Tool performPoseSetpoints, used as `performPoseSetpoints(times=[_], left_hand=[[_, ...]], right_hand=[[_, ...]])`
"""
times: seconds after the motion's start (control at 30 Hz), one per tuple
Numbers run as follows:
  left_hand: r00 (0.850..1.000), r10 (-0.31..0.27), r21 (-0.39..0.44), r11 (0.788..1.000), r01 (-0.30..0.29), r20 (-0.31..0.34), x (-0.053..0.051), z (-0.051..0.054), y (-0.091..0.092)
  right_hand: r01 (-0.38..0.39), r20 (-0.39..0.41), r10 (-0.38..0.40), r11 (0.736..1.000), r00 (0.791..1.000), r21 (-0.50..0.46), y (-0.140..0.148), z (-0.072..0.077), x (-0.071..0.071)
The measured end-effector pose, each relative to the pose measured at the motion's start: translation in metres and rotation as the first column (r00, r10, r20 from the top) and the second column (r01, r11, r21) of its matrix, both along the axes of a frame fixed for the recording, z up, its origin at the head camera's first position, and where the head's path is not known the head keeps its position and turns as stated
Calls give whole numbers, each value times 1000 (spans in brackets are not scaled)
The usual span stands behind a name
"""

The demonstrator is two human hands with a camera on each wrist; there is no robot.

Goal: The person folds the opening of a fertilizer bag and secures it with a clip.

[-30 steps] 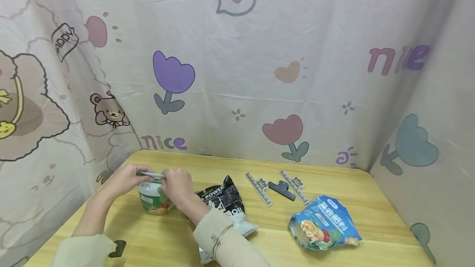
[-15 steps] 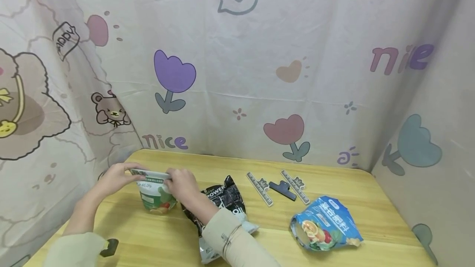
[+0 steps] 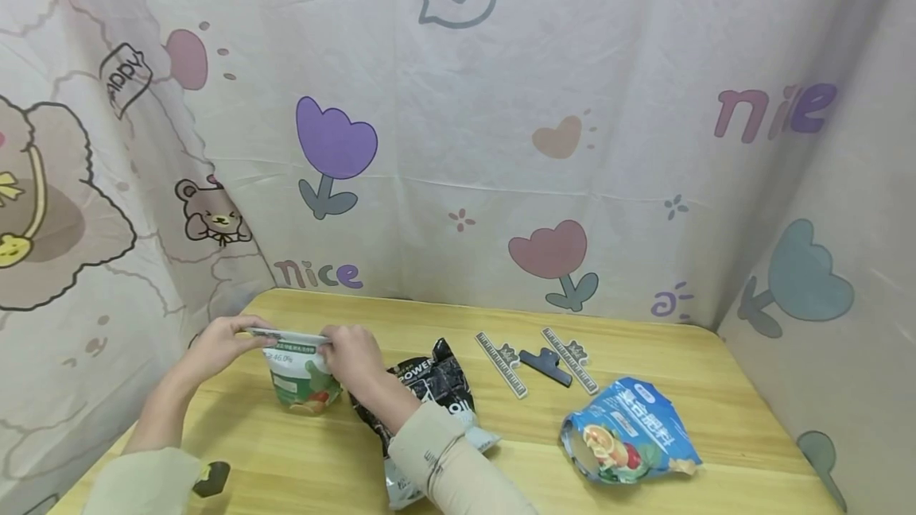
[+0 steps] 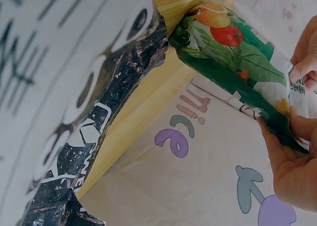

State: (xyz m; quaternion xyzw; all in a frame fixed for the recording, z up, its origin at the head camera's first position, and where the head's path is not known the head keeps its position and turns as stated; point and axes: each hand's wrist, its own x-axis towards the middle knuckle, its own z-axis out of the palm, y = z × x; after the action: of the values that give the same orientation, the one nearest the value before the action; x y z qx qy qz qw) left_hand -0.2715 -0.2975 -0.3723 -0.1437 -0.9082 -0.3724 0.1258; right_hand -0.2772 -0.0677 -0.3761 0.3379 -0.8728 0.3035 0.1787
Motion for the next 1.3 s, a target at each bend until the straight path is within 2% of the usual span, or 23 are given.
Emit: performPoseSetpoints(times=[0.17, 0.33, 0.43, 0.5, 0.57, 0.67, 0.77, 0.87, 1.03, 1.3], left_hand=[[1000, 19, 0, 1000, -19, -3, 2, 0, 0], [999, 25, -74, 997, -27, -24, 8, 6, 4], [993, 14, -168, 985, -33, -116, 11, 10, 11], [983, -14, -224, 974, -28, -185, 13, 13, 18], [973, -44, -275, 961, -20, -225, 13, 15, 26], [979, -68, -295, 955, 8, -191, 14, 15, 35], [990, -49, -285, 958, 10, -130, 15, 15, 41], [994, -36, -267, 964, 7, -101, 14, 14, 43], [993, -47, -254, 967, 19, -105, 13, 12, 46], [991, -16, -256, 967, -18, -132, 12, 11, 50]], right_hand=[[3, -17, -3, 1000, 1000, 3, -1, 1, 0], [6, 0, -6, 1000, 1000, 5, -2, -2, 2], [16, -10, -16, 1000, 1000, 21, -4, -3, 4], [11, -36, -10, 999, 999, 40, -6, -3, 4], [4, -67, 1, 997, 998, 75, -9, -2, 5], [1, -131, 15, 992, 991, 125, -13, 0, 6], [20, -173, 4, 990, 985, 139, -15, 2, 7], [48, -189, -23, 991, 982, 125, -16, 2, 7], [85, -191, -63, 990, 979, 109, -14, -1, 7], [103, -204, -85, 991, 975, 83, -12, -1, 6]])
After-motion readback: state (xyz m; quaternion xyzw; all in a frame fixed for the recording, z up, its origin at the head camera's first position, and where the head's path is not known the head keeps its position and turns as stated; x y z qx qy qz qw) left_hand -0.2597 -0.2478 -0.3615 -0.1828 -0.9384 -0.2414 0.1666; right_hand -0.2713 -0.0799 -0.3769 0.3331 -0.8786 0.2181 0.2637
